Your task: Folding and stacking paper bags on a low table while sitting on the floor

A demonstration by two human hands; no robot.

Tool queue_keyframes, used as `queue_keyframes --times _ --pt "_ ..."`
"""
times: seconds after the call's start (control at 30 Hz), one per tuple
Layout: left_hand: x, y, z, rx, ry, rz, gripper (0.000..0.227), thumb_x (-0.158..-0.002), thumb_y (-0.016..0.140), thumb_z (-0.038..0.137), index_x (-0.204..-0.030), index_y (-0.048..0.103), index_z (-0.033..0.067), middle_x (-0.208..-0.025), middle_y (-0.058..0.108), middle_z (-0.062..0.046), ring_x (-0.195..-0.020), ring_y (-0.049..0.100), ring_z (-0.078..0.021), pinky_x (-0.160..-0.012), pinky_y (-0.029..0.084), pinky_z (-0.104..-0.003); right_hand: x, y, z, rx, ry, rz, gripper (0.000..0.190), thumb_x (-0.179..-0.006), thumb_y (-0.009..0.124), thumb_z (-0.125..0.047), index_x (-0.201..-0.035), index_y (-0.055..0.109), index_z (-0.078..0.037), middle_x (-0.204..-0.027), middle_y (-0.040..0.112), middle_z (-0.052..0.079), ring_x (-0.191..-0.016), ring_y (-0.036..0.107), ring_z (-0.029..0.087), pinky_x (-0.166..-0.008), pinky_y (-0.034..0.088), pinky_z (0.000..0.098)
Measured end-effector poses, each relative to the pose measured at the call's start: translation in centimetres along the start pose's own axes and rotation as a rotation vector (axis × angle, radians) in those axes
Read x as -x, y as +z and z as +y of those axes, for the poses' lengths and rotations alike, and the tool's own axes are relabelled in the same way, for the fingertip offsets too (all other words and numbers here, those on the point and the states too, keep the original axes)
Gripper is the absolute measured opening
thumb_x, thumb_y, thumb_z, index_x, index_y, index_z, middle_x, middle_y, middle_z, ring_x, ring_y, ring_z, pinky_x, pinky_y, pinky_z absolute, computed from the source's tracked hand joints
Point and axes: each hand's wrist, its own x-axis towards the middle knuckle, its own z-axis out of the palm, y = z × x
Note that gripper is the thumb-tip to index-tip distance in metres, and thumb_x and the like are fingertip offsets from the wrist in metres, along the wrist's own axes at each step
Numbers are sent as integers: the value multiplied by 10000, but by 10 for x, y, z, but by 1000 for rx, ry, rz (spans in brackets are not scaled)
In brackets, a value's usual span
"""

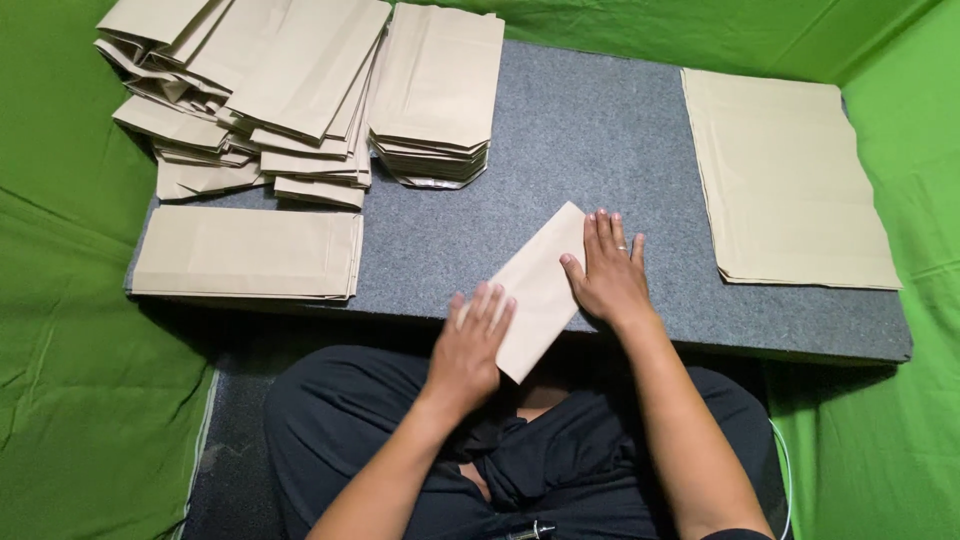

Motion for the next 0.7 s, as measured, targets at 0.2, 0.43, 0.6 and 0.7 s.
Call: queue_keyframes --times 0.2,0.43,0.6,0.7 --pt "-12 -37 -25 -179 -254 206 805 -778 473 43 -1575 410 139 -1625 367 -190 -1541 225 -432 -1206 63 -685 13 13 1 -66 160 115 854 -1052 302 -631 -1611 262 14 -1674 244 250 -1581 133 382 -1198 78 698" --pt "-8 -35 9 14 -167 198 827 -869 651 431 -1556 397 49 -1608 362 -243 -1511 289 -447 -1230 147 -612 17 29 -6 -84 133 340 812 -1044 434 -533 -1587 297 54 -1647 253 326 -1553 145 471 -1134 71 787" --pt "-7 -19 3 -93 -214 -28 976 -869 606 614 -1589 300 30 -1644 266 -257 -1550 182 -419 -1247 89 -595 24 40 -48 -34 -543 354 627 -1000 479 -476 -1468 492 -60 -1547 457 246 -1495 334 429 -1110 301 710" --pt "-7 -19 5 -138 -240 -77 845 -878 570 468 -1567 342 35 -1668 242 -215 -1566 153 -373 -1253 73 -571 35 37 -76 -61 -587 116 819 -1012 309 -665 -1607 290 -104 -1654 310 162 -1563 197 334 -1206 135 644"
